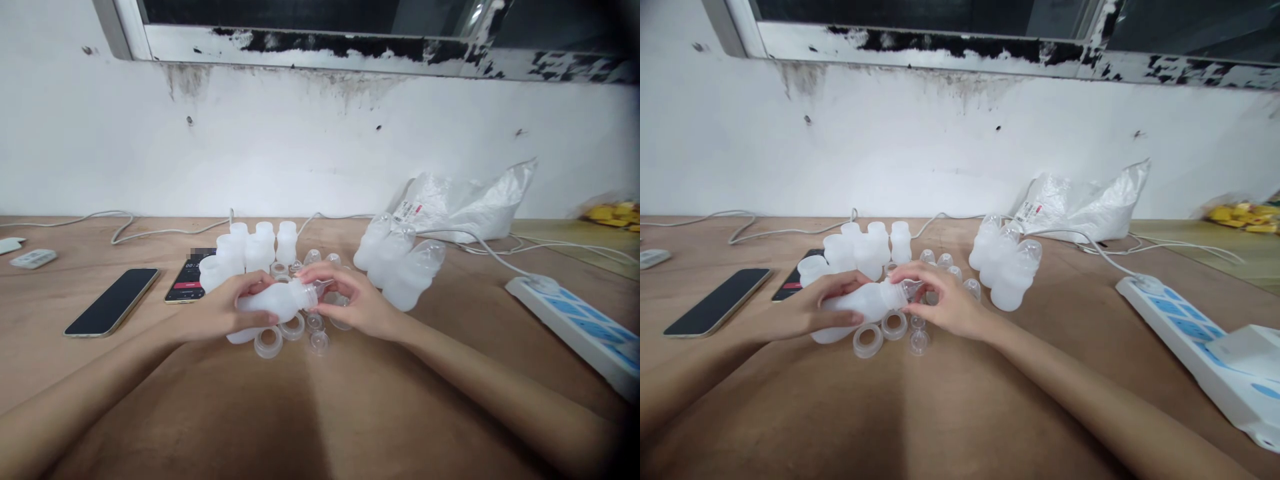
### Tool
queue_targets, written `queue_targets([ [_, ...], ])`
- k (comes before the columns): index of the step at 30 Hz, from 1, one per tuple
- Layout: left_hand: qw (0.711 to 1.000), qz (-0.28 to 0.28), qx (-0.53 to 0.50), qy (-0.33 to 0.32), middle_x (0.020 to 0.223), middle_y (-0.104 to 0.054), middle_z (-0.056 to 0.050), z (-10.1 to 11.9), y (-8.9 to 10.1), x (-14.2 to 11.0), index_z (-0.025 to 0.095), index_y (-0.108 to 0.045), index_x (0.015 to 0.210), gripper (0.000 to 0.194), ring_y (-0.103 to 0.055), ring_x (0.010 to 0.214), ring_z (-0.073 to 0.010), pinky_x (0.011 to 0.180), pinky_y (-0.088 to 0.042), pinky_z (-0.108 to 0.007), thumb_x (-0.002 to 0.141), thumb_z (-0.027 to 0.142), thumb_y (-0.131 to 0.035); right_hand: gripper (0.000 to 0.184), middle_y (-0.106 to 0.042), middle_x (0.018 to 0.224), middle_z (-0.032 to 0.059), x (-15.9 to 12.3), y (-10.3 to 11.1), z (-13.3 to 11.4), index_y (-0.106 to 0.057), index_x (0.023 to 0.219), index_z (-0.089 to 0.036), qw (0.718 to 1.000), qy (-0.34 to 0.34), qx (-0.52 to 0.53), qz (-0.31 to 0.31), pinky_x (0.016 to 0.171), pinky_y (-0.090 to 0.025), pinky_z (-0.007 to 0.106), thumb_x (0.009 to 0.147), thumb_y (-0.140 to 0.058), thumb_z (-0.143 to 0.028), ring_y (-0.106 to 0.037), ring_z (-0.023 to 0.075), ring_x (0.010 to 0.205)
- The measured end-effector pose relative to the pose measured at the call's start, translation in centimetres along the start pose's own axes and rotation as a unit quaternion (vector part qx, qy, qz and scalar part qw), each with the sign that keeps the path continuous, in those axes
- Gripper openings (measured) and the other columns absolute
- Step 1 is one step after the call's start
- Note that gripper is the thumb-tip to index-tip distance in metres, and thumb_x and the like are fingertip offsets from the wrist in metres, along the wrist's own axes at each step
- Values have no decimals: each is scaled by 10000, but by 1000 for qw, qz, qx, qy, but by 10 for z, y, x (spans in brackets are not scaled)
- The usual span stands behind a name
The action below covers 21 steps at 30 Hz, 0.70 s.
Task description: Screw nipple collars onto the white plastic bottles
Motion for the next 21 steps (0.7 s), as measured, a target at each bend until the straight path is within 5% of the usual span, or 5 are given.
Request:
queue_targets([
  [9, 952, -82, -278, 99, 807, -658, -86, -21, -8, 2, 125, -595, 1027, 359, -595, 693, -177, 576, -430, -241, 768, 368, -542, 306, -563, 1146, 11, -3, 3, -10, -537, 1044, -292, 992, 87, -87, 14, 883, -445, 401, 786, -533, -128, -508, 188, 1079],
  [21, 1000, 6, -14, 22, 969, -638, -24, 2, 2, -1, 197, -580, 1024, 298, -576, 886, -204, 709, -429, -264, 782, 365, -536, 349, -569, 1079, 30, -1, 3, 1, -545, 1038, -266, 999, -4, -33, 15, 734, -512, 319, 708, -661, -266, -549, 183, 972],
])
Point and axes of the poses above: each hand's wrist, its own x-axis towards the middle knuckle, its own y-axis out of the back of the hand, z = x × y, the point moved 6 cm from there along x, towards the middle knuckle
